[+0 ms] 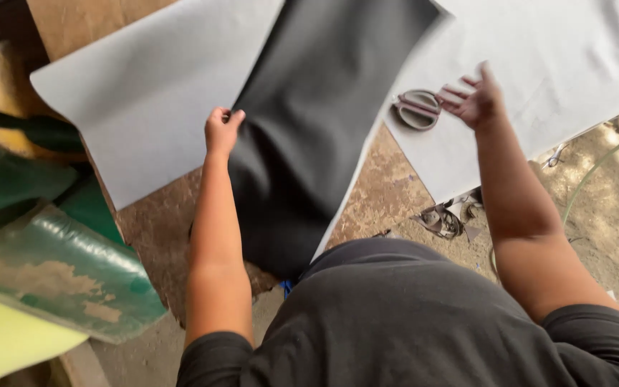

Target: Measuring, marking, and cutting strips of fabric for upholstery using a ruler, pen, and scissors.

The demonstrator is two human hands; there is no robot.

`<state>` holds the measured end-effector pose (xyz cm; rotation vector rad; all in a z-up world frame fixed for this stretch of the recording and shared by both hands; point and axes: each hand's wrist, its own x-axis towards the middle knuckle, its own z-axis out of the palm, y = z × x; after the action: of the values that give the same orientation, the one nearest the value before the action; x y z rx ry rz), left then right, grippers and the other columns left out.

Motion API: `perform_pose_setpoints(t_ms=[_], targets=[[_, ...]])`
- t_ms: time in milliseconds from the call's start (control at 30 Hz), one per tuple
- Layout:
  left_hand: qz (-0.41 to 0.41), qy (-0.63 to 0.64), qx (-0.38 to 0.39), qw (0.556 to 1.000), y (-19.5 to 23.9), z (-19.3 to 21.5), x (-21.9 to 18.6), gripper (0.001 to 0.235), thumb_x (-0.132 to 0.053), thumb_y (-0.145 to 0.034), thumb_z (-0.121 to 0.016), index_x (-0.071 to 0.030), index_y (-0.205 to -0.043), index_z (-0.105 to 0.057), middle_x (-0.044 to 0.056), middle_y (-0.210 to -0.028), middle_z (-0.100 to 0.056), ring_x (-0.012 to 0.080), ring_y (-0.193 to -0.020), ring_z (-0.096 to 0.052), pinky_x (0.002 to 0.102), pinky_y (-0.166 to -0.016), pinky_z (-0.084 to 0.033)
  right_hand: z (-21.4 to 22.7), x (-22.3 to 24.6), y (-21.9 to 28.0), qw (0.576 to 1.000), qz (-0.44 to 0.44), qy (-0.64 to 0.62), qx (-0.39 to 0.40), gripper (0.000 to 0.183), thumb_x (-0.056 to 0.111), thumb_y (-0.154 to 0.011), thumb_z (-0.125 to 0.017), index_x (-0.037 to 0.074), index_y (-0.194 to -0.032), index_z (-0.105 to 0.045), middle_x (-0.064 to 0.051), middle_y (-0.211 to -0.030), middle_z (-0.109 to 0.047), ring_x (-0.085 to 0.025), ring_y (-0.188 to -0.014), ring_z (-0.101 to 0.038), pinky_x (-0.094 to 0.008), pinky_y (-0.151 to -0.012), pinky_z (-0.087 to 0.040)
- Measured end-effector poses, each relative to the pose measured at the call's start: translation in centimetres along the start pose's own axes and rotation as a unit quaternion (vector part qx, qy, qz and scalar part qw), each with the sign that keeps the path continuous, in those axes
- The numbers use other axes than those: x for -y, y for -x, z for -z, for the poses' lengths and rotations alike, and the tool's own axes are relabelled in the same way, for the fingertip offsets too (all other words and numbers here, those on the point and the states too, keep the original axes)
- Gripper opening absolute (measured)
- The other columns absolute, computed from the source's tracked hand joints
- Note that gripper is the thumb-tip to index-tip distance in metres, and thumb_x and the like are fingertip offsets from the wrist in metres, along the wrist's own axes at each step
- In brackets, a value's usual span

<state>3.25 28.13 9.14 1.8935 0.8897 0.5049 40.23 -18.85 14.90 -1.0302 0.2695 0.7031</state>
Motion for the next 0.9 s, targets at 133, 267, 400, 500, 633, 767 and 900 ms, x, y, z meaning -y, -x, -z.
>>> perform_pose_setpoints(t_ms=[133,267,400,500,633,767,900], targets=[[0.144,-0.189,-0.032,0.971,0.7,0.8,6.5,0.049,-0.054,-0.088,-0.078,-0.022,-0.122,-0.064,0.002,-0.110,-0.073,0.0242,-0.111,-0.069,0.039,-0.092,-0.056,-0.8,-9.7,2.7,0.964,-0.087,0.235,0.085,0.049,0.030,-0.095,-0.071,0.003,-0.130,-0.051,-0.027,-0.122,-0.066,-0.037,-0.106,-0.074,-0.048,-0.087,-0.064],[0.219,-0.271,-0.007,0.937,3.3,1.1,8.5,0.049,-0.042,-0.091,-0.077,-0.022,-0.132,-0.060,0.004,-0.125,-0.070,0.0260,-0.120,-0.066,0.043,-0.098,-0.055,-2.3,-14.9,8.8,0.902,-0.134,0.362,0.194,0.062,0.039,-0.095,-0.074,-0.004,-0.135,-0.055,-0.028,-0.110,-0.070,-0.028,-0.072,-0.074,-0.027,-0.055,-0.056],[0.232,-0.300,0.053,0.924,3.7,1.2,8.4,0.066,-0.049,-0.087,-0.079,-0.019,-0.143,-0.058,0.008,-0.135,-0.067,0.0291,-0.126,-0.063,0.047,-0.099,-0.053,1.0,-19.3,8.4,0.859,-0.163,0.445,0.191,0.052,0.028,-0.094,-0.078,-0.004,-0.131,-0.061,-0.030,-0.103,-0.073,-0.034,-0.079,-0.077,-0.034,-0.058,-0.062],[0.228,-0.282,0.165,0.917,5.3,2.1,6.2,0.085,-0.040,-0.081,-0.086,-0.005,-0.150,-0.051,0.022,-0.151,-0.054,0.0383,-0.140,-0.050,0.053,-0.113,-0.044,1.8,-20.9,8.2,0.866,-0.197,0.423,0.178,0.048,0.025,-0.093,-0.078,-0.003,-0.129,-0.061,-0.025,-0.101,-0.075,-0.031,-0.080,-0.078,-0.033,-0.059,-0.064],[0.235,-0.212,0.152,0.936,6.6,2.6,6.3,0.090,-0.032,-0.078,-0.089,0.006,-0.149,-0.048,0.029,-0.153,-0.048,0.0423,-0.144,-0.043,0.054,-0.117,-0.040,2.0,-20.8,8.2,0.883,-0.190,0.397,0.161,0.038,0.024,-0.097,-0.072,0.000,-0.124,-0.060,-0.024,-0.093,-0.076,-0.031,-0.076,-0.079,-0.035,-0.061,-0.065],[0.244,-0.190,0.107,0.945,8.0,2.6,6.4,0.092,-0.034,-0.076,-0.092,0.002,-0.149,-0.050,0.025,-0.151,-0.052,0.0395,-0.142,-0.046,0.051,-0.113,-0.044,1.9,-20.6,8.7,0.885,-0.187,0.392,0.166,0.034,0.025,-0.100,-0.069,0.001,-0.122,-0.060,-0.028,-0.090,-0.076,-0.035,-0.075,-0.078,-0.039,-0.061,-0.065],[0.246,-0.175,0.092,0.949,8.6,2.4,7.0,0.092,-0.033,-0.075,-0.093,0.002,-0.149,-0.050,0.023,-0.151,-0.052,0.0378,-0.142,-0.046,0.049,-0.114,-0.044,2.1,-20.7,8.7,0.886,-0.188,0.391,0.164,0.033,0.024,-0.100,-0.068,0.001,-0.122,-0.059,-0.028,-0.090,-0.076,-0.035,-0.074,-0.078,-0.039,-0.060,-0.065]])
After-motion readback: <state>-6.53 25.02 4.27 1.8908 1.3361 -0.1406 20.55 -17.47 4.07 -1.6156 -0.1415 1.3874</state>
